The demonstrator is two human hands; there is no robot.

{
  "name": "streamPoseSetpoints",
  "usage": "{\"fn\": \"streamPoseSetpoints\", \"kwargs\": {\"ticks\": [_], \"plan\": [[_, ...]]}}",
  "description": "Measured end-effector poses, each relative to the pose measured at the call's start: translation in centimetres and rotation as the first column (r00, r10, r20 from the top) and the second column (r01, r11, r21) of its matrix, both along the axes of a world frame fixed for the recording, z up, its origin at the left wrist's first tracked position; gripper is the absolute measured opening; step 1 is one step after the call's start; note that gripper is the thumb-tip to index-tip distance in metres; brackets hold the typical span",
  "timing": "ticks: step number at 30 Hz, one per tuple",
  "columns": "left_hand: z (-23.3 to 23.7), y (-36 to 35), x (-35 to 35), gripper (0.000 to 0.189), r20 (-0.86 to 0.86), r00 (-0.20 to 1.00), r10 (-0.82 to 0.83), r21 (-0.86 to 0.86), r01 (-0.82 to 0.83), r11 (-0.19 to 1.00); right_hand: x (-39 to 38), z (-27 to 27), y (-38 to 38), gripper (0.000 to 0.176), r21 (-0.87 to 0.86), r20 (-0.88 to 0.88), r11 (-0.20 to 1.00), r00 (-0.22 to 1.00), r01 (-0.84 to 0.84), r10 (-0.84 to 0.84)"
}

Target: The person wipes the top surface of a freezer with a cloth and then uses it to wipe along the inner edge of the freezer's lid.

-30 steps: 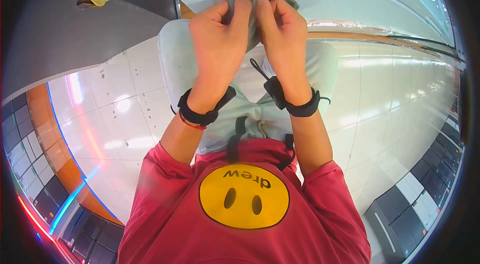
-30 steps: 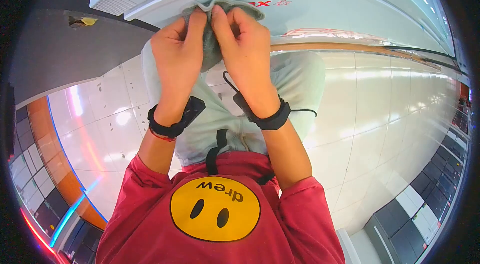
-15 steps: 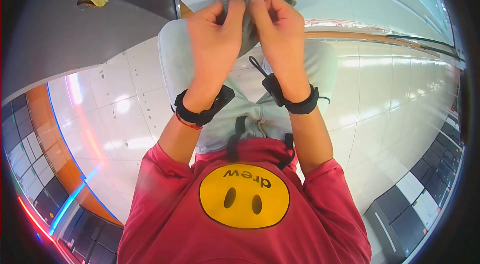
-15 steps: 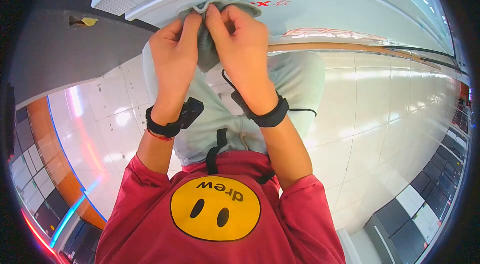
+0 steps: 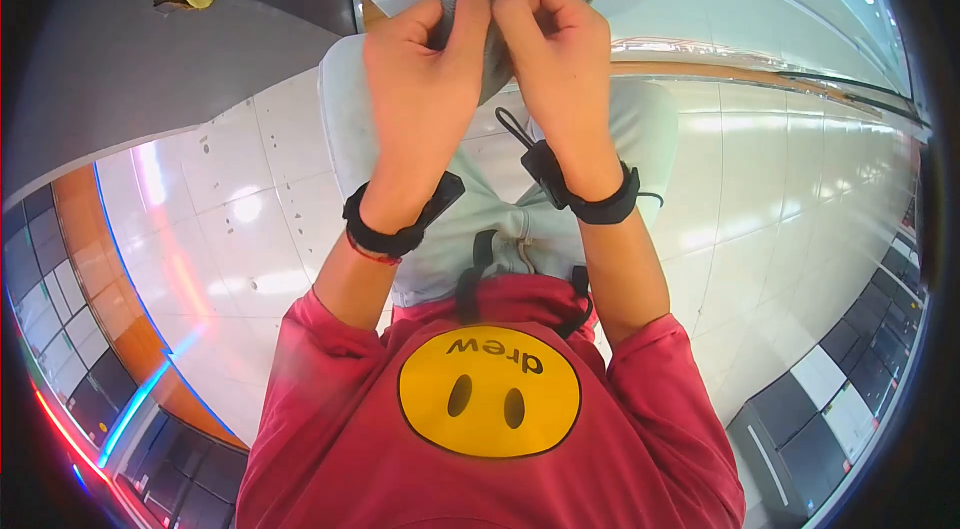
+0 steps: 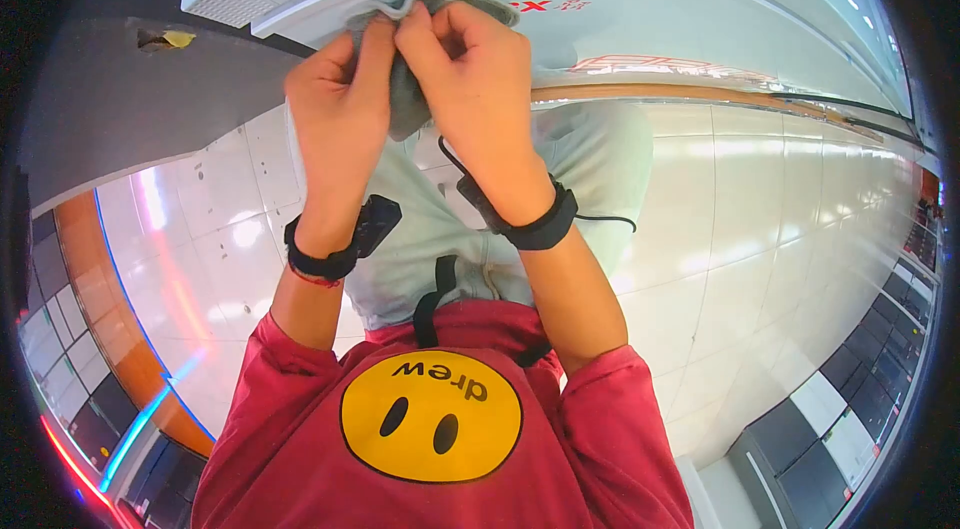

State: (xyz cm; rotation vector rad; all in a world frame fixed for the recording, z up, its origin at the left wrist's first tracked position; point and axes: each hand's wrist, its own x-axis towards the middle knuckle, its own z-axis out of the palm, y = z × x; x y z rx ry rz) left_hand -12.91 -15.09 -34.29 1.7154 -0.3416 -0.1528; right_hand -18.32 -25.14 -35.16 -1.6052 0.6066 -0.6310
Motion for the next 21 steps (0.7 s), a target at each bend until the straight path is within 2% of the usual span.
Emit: {"fn": "streamPoseSetpoints", "kwargs": {"ticks": [3, 4, 6, 9, 12, 15, 18, 21], "plan": [[-1.9, -0.4, -0.3, 0.047, -0.055, 0.998, -0.01, -0.025, 0.009, 1.0, -0.3, -2.3, -0.2, 0.037, 0.05, -0.061, 0.999, 0.998, -0.004, 0.007], [-2.0, -0.3, -0.3, 0.047, -0.023, 1.0, -0.008, -0.008, 0.008, 1.0, -0.3, -2.4, -0.3, 0.037, 0.027, -0.05, 1.0, 0.999, -0.012, 0.014], [-1.6, -0.1, -0.2, 0.047, 0.041, 0.999, -0.009, 0.026, 0.008, 1.0, -0.3, -1.8, -0.2, 0.037, -0.018, -0.029, 1.0, 0.999, -0.025, 0.024], [0.5, -0.1, 0.0, 0.047, 0.098, 0.995, 0.023, -0.002, -0.023, 1.0, -0.2, 0.9, 0.0, 0.039, 0.012, 0.069, 0.999, 0.997, -0.037, 0.036], [0.6, 0.0, 0.3, 0.046, 0.091, 0.996, 0.006, 0.01, -0.007, 1.0, -0.1, 1.4, 0.0, 0.04, -0.004, 0.027, 0.999, 0.999, -0.039, 0.039], [-1.0, 0.2, 0.2, 0.045, 0.097, 0.995, 0.006, 0.026, -0.009, 1.0, -0.2, -0.3, -0.2, 0.041, 0.051, 0.034, 0.994, 0.995, -0.096, 0.094], [-2.7, 0.4, 0.0, 0.044, 0.118, 0.993, 0.009, 0.17, -0.029, 0.985, -0.3, -3.4, -0.4, 0.04, -0.016, -0.04, 0.994, 0.993, -0.111, 0.11], [-3.8, 0.5, 0.0, 0.038, 0.089, 0.996, -0.01, 0.218, -0.01, 0.976, -0.3, -4.5, -0.4, 0.039, -0.032, -0.089, 0.991, 0.988, -0.127, 0.124]]}}
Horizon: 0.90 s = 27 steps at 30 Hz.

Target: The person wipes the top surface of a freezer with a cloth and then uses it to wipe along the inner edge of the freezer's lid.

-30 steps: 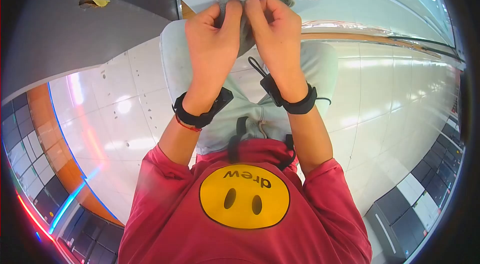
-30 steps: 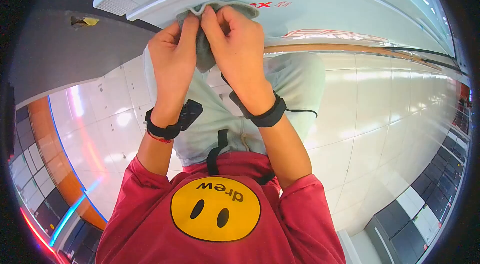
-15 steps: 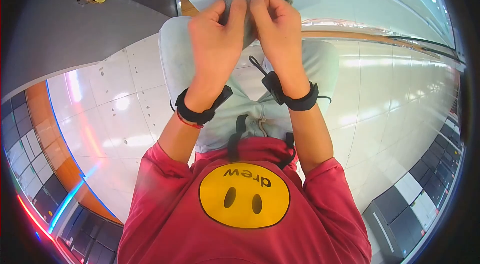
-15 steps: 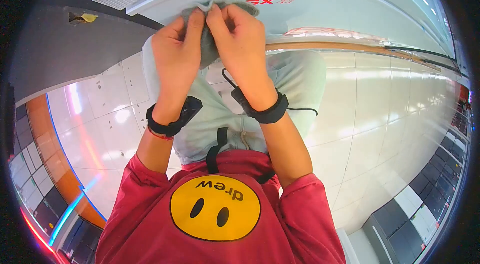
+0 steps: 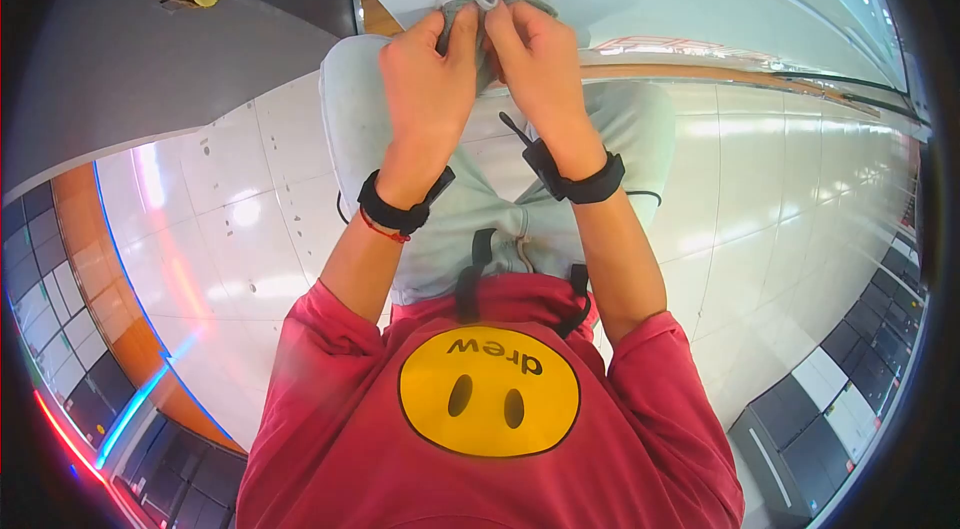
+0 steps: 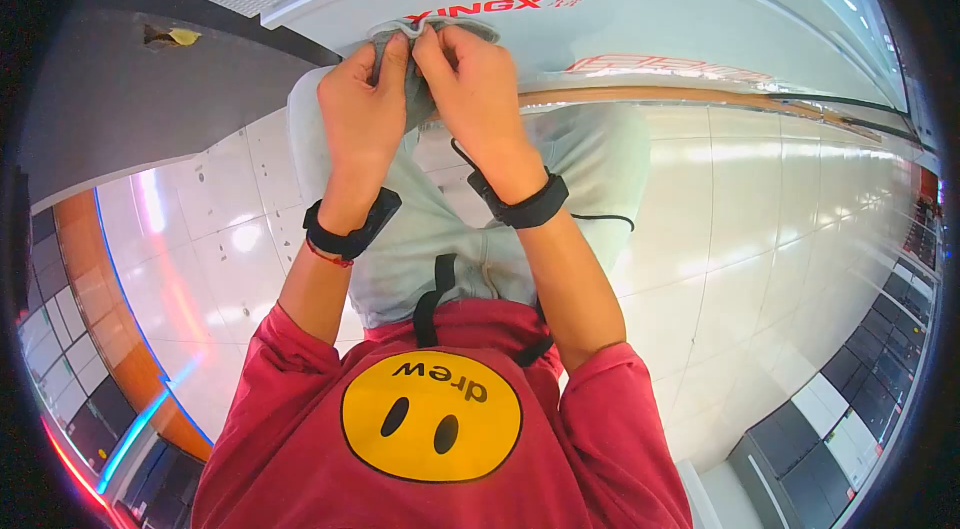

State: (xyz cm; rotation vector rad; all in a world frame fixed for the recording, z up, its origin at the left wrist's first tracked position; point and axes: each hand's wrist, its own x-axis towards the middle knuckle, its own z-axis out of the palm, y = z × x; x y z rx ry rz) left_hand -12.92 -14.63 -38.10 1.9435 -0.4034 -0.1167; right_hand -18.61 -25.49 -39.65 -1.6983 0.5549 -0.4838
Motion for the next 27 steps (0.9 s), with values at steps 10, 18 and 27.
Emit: {"fn": "streamPoseSetpoints", "kwargs": {"ticks": [10, 18, 27], "plan": [[3.3, 1.9, 1.5, 0.048, 0.09, 0.993, 0.07, -0.095, -0.061, 0.994, 1.2, 5.1, 1.2, 0.04, -0.109, 0.083, 0.993, 0.995, -0.04, 0.049], [-4.5, 3.5, 2.0, 0.039, 0.059, 0.998, 0.025, 0.109, -0.032, 0.994, 1.5, -3.3, 1.6, 0.042, -0.071, -0.074, 0.989, 0.989, -0.13, 0.124], [4.4, 3.1, 1.7, 0.042, 0.066, 0.997, 0.048, 0.009, -0.049, 0.999, 1.8, 5.5, 1.4, 0.043, -0.118, 0.068, 0.993, 0.997, -0.032, 0.04]]}}
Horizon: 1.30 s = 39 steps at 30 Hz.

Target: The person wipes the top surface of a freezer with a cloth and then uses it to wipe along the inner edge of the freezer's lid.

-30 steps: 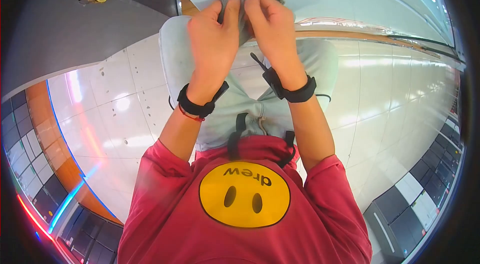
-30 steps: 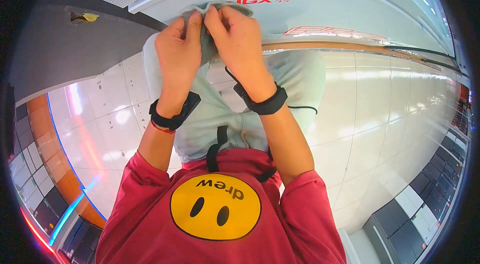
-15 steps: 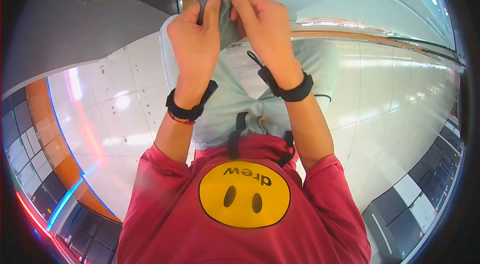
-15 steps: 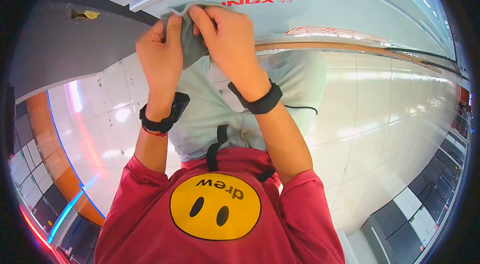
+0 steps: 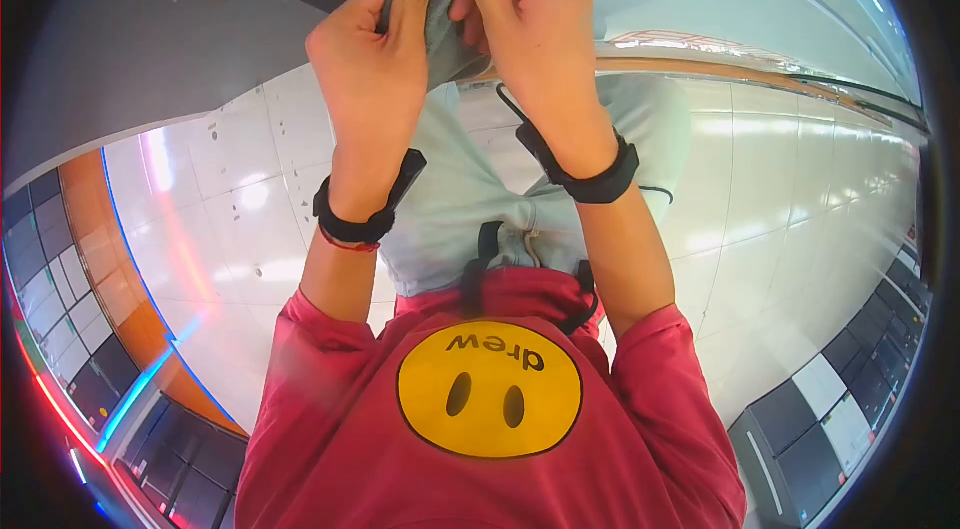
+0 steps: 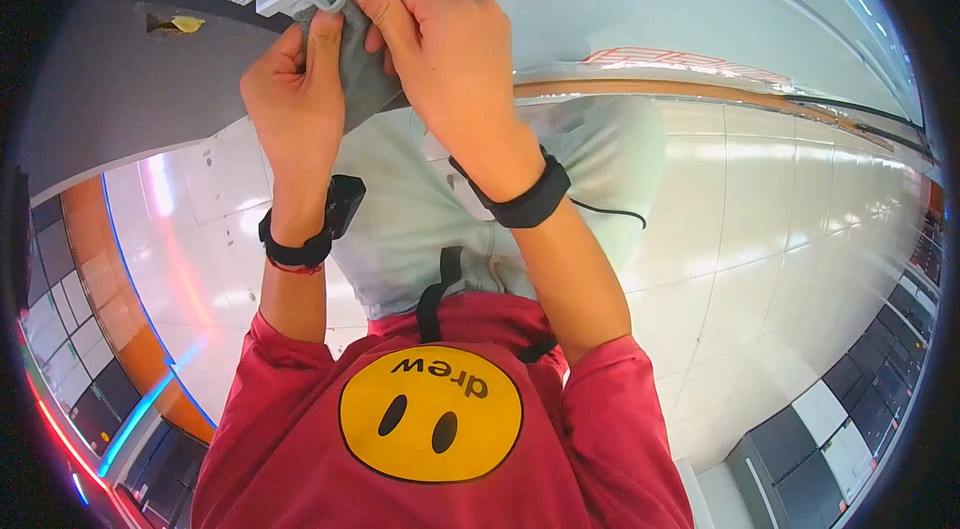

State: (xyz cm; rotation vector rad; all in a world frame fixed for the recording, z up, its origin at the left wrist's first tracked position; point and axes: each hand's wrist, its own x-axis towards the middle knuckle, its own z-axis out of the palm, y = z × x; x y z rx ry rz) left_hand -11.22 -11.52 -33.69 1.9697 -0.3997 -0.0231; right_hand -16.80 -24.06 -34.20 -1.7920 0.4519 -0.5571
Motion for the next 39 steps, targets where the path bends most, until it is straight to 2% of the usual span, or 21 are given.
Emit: {"fn": "streamPoseSetpoints", "kwargs": {"ticks": [3, 6, 12, 15, 18, 20, 22, 25, 28, 29, 31, 32, 35, 36, 37, 38, 39], "plan": [[-0.8, -0.3, 0.0, 0.042, 0.071, 0.997, 0.013, -0.057, -0.009, 0.998, -0.2, -0.7, -0.7, 0.045, 0.003, 0.004, 1.0, 1.0, -0.013, 0.013], [-0.7, -0.8, -0.5, 0.042, 0.015, 0.999, 0.046, -0.044, -0.045, 0.998, -0.5, -2.4, -1.2, 0.047, -0.029, 0.05, 1.0, 0.999, 0.01, -0.008], [-3.4, -3.0, -1.4, 0.046, -0.06, 0.996, -0.064, 0.098, 0.07, 0.993, -2.1, -5.5, -3.3, 0.045, 0.059, -0.089, 0.998, 0.996, -0.005, 0.01], [-1.9, -5.3, -2.7, 0.047, -0.067, 0.991, -0.119, 0.076, 0.124, 0.989, -3.5, -5.2, -5.4, 0.044, 0.107, -0.094, 0.993, 0.995, 0.049, -0.039], [1.4, -7.0, -3.3, 0.047, -0.079, 0.99, -0.117, 0.087, 0.124, 0.988, -4.2, -2.6, -6.8, 0.047, 0.042, 0.055, 0.987, 0.986, 0.156, -0.158], [2.2, -7.1, -3.4, 0.047, -0.065, 0.99, -0.124, 0.052, 0.127, 0.99, -4.4, -0.8, -7.4, 0.045, -0.006, 0.067, 0.987, 0.985, 0.162, -0.161], [1.6, -6.1, -2.6, 0.045, -0.009, 0.991, -0.13, -0.028, 0.13, 0.991, -3.8, -0.4, -7.1, 0.045, -0.089, 0.15, 0.983, 0.978, 0.16, -0.146], [-1.1, -3.0, -0.9, 0.045, -0.037, 0.994, -0.104, 0.013, 0.104, 0.994, -3.0, -0.4, -5.0, 0.047, -0.118, 0.005, 0.993, 1.0, 0.024, -0.024], [-4.8, -0.8, 0.4, 0.045, 0.019, 0.999, -0.032, -0.077, 0.033, 0.997, -0.2, -3.1, -1.1, 0.046, -0.273, 0.05, 0.961, 0.999, 0.034, -0.021], [-6.1, 0.1, 0.8, 0.046, 0.024, 0.999, -0.022, -0.05, 0.023, 0.998, -0.1, -3.5, 0.1, 0.043, -0.221, 0.069, 0.974, 0.997, 0.041, -0.027], [-7.5, 2.0, 1.2, 0.048, 0.037, 0.999, 0.006, 0.004, -0.006, 1.0, 0.9, -5.7, 1.6, 0.044, -0.321, -0.067, 0.947, 0.997, 0.014, -0.037], [-7.1, 3.2, 0.8, 0.049, -0.012, 1.0, 0.007, 0.037, -0.006, 0.999, 1.3, -6.9, 2.9, 0.045, -0.369, -0.131, 0.93, 0.991, -0.012, -0.039], [-6.7, 5.3, -2.3, 0.052, -0.103, 0.995, -0.002, 0.077, 0.01, 0.997, -0.7, -8.6, 4.8, 0.051, -0.362, -0.085, 0.932, 0.995, 0.025, -0.059], [-7.1, 5.7, -4.2, 0.052, -0.105, 0.994, -0.017, 0.062, 0.023, 0.998, -2.2, -7.5, 4.8, 0.051, -0.267, -0.09, 0.963, 0.996, -0.037, 0.013], [-6.0, 5.9, -6.0, 0.052, -0.119, 0.992, -0.038, -0.021, 0.035, 0.999, -4.4, -6.5, 5.2, 0.052, -0.168, -0.098, 0.98, 0.991, -0.105, 0.09], [-5.0, 6.1, -7.7, 0.053, -0.132, 0.989, -0.062, -0.107, 0.048, 0.993, -6.2, -6.2, 5.8, 0.051, -0.158, -0.092, 0.983, 0.993, -0.09, 0.076], [-4.7, 6.8, -9.2, 0.052, -0.161, 0.984, -0.076, -0.093, 0.062, 0.994, -7.9, -6.0, 6.7, 0.05, -0.149, -0.088, 0.986, 0.994, -0.073, 0.06]]}}
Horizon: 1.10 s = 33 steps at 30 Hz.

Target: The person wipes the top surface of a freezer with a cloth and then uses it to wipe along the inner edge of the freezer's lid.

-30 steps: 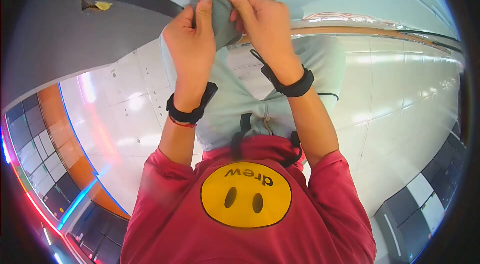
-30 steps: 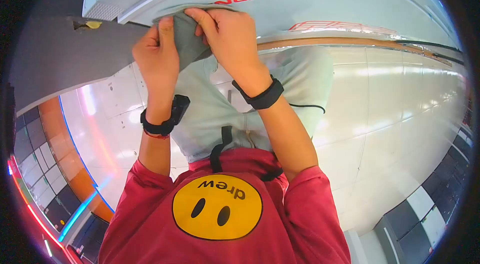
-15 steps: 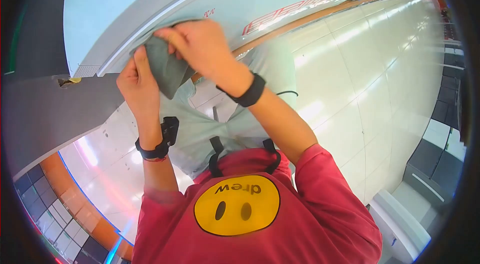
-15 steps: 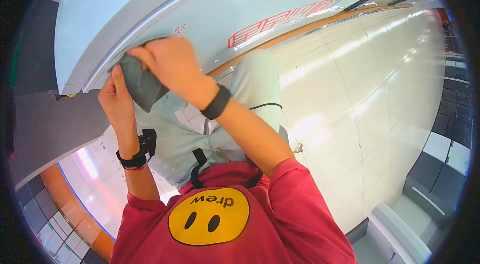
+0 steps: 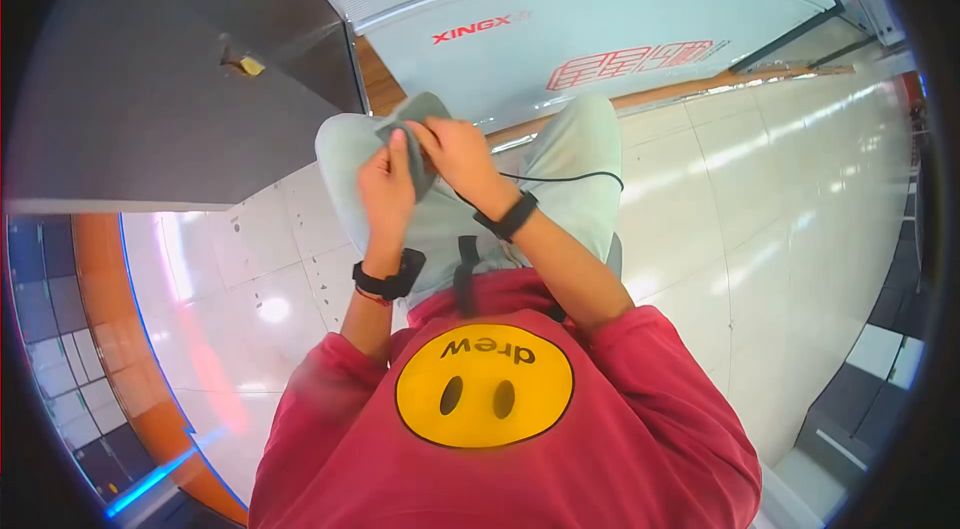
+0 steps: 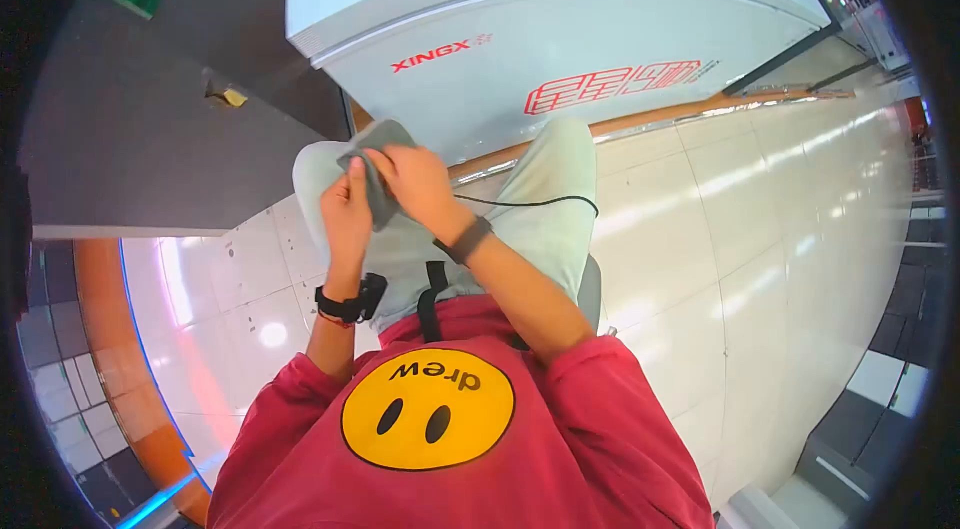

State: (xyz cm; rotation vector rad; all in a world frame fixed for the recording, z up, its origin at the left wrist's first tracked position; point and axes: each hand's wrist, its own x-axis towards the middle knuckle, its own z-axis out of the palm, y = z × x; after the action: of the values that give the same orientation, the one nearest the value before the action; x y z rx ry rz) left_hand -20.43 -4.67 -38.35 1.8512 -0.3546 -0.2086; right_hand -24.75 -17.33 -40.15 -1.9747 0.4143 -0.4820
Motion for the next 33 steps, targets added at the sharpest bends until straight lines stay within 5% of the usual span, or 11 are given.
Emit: {"fn": "streamPoseSetpoints", "kwargs": {"ticks": [6, 14, 24, 33], "plan": [[2.8, 1.8, -6.9, 0.05, -0.014, 0.991, -0.133, -0.068, 0.132, 0.989, -7.9, 2.9, 2.6, 0.042, 0.172, 0.001, 0.981, 0.996, 0.093, -0.094], [4.6, 2.5, -8.6, 0.052, 0.076, 0.985, -0.153, -0.122, 0.161, 0.979, -10.7, 5.3, 3.6, 0.042, 0.18, 0.077, 0.981, 0.993, 0.071, -0.086], [3.5, 2.4, -7.9, 0.051, 0.119, 0.983, -0.142, -0.044, 0.148, 0.988, -11.0, 4.5, 3.5, 0.043, 0.189, 0.074, 0.979, 0.994, 0.07, -0.085], [7.8, 2.7, -5.9, 0.042, -0.017, 0.993, -0.12, -0.267, 0.111, 0.957, -8.2, 8.3, 3.8, 0.044, 0.25, 0.075, 0.968, 0.996, 0.025, -0.046]]}}
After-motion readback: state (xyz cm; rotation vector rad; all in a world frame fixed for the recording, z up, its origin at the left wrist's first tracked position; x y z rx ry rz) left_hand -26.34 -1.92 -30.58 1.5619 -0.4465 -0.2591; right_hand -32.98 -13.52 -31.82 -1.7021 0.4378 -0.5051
